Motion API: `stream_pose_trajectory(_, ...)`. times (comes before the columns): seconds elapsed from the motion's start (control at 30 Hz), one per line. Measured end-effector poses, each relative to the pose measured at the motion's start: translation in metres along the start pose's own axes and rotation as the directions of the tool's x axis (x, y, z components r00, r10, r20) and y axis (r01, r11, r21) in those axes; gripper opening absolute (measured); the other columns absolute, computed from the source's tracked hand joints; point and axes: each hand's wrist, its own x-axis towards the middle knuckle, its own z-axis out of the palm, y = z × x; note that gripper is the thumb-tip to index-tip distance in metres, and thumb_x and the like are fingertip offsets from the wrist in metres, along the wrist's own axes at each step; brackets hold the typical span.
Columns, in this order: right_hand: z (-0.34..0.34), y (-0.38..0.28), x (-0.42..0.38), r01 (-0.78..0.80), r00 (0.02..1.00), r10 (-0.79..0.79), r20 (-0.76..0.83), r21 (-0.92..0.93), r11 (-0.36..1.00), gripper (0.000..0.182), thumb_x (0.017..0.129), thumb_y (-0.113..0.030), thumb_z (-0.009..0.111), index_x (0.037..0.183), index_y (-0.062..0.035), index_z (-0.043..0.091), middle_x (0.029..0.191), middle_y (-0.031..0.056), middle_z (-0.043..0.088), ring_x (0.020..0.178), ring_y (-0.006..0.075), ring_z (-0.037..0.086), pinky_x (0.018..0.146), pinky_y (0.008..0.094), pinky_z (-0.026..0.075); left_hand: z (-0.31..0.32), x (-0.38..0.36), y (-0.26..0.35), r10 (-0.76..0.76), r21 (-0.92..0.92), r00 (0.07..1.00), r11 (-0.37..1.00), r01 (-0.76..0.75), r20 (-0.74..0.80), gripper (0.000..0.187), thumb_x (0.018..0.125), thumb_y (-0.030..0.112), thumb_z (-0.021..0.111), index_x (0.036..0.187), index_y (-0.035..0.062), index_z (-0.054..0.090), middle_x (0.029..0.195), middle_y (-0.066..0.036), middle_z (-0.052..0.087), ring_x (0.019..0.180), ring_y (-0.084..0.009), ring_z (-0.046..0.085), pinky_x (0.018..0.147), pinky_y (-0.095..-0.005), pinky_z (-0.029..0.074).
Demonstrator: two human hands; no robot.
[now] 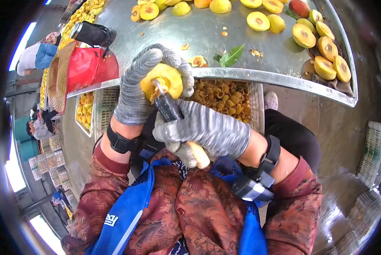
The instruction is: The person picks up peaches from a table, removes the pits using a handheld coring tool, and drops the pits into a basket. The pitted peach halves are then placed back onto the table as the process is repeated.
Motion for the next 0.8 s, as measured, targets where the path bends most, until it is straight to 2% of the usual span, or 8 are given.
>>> stream_pose_trajectory(0.1, -0.004, 0.014, 0.024, 0.098, 0.883, -0.461, -0.085, -0.928, 0.359, 0.028, 0.077, -0.008, 0.060, 0.101, -0.0022, 0.047, 0.071, 0.0041, 0.058, 0.063, 0.0149, 0.058, 0.056, 0.0243, 0.046, -0.007, -0.007, -0.001, 0.219, 0.004, 0.974, 0.976, -0.220, -0.064, 0.024, 0.080, 0.021, 0.057, 0.089, -0.0010, 0.056, 0.079, -0.013, 0.061, 0.070, -0.0208, 0.060, 0.067, -0.0305, 0.049)
stream_pose_trajectory(0.2, -0.012, 0.016, 0.033, -0.163, 0.880, -0.459, -0.120, -0.985, -0.056, 0.022, 0.080, -0.009, 0.055, 0.100, -0.0037, 0.047, 0.082, 0.0138, 0.060, 0.074, 0.0321, 0.060, 0.063, 0.0389, 0.047, -0.041, -0.004, -0.007, 0.577, 0.875, 0.722, 0.029, -0.484, 0.381, 0.032, 0.072, 0.010, 0.064, 0.101, 0.0027, 0.052, 0.089, -0.011, 0.061, 0.078, -0.0238, 0.060, 0.074, -0.0329, 0.049)
stream_pose_trajectory(0.33, -0.033, 0.019, 0.035, -0.449, 0.863, -0.468, -0.191, -0.717, -0.534, 0.022, 0.080, -0.014, 0.049, 0.100, -0.0053, 0.044, 0.072, 0.0141, 0.058, 0.065, 0.0300, 0.060, 0.050, 0.0398, 0.047, -0.061, -0.034, 0.007, 0.657, 0.971, 0.753, 0.160, -0.180, 0.032, 0.050, 0.060, -0.001, 0.068, 0.107, 0.0071, 0.050, 0.094, -0.009, 0.061, 0.088, -0.0267, 0.057, 0.080, -0.0341, 0.046)
stream_pose_trajectory(0.43, -0.060, 0.025, 0.031, -0.489, 0.872, -0.332, -0.360, -0.667, -0.562, 0.022, 0.081, -0.012, 0.048, 0.102, -0.0055, 0.047, 0.080, 0.0187, 0.061, 0.073, 0.0308, 0.063, 0.054, 0.0420, 0.049, -0.093, -0.085, 0.044, 0.724, 0.969, 0.685, -0.216, 0.116, 0.079, 0.029, 0.070, 0.005, 0.063, 0.098, 0.0056, 0.057, 0.087, -0.007, 0.060, 0.084, -0.0237, 0.057, 0.075, -0.0268, 0.045)
stream_pose_trajectory(0.47, -0.065, 0.029, 0.029, -0.501, 0.865, -0.314, -0.391, -0.649, -0.572, 0.023, 0.080, -0.011, 0.049, 0.102, -0.0056, 0.047, 0.080, 0.0184, 0.061, 0.073, 0.0311, 0.063, 0.053, 0.0413, 0.049, -0.095, -0.099, 0.056, 0.533, 0.776, 0.761, 0.628, -0.061, -0.371, 0.019, 0.077, 0.013, 0.061, 0.095, 0.0054, 0.059, 0.090, -0.006, 0.059, 0.082, -0.0195, 0.057, 0.074, -0.0260, 0.045)
stream_pose_trajectory(0.53, -0.056, 0.023, 0.022, -0.514, 0.858, -0.343, -0.383, -0.640, -0.571, 0.021, 0.080, -0.012, 0.049, 0.100, -0.0057, 0.048, 0.080, 0.0180, 0.061, 0.072, 0.0313, 0.063, 0.053, 0.0412, 0.049, -0.128, -0.126, 0.070, 0.532, 0.777, 0.796, -0.357, 0.518, -0.287, 0.033, 0.079, 0.025, 0.062, 0.101, 0.0012, 0.056, 0.105, -0.007, 0.055, 0.092, -0.0146, 0.054, 0.079, -0.0293, 0.045)
stream_pose_trajectory(0.6, -0.043, 0.022, 0.018, -0.523, 0.852, -0.361, -0.379, -0.638, -0.565, 0.020, 0.080, -0.012, 0.049, 0.099, -0.0059, 0.048, 0.080, 0.0176, 0.061, 0.072, 0.0315, 0.063, 0.053, 0.0411, 0.048, -0.149, -0.114, 0.072, 0.542, 0.807, 0.635, 0.542, 0.236, -0.550, 0.042, 0.078, 0.026, 0.062, 0.108, -0.0002, 0.052, 0.107, -0.012, 0.055, 0.098, -0.0225, 0.053, 0.084, -0.0320, 0.043)
stream_pose_trajectory(0.8, -0.041, 0.025, 0.017, -0.415, 0.892, -0.375, -0.254, -0.788, -0.455, 0.014, 0.081, -0.014, 0.046, 0.092, -0.0069, 0.049, 0.076, 0.0151, 0.059, 0.066, 0.0305, 0.062, 0.050, 0.0424, 0.047, -0.161, 0.068, 0.107, 0.542, 0.936, 0.839, -0.271, 0.223, -0.043, 0.057, 0.074, 0.028, 0.062, 0.122, 0.0035, 0.043, 0.119, -0.018, 0.047, 0.109, -0.0292, 0.048, 0.090, -0.0344, 0.040)
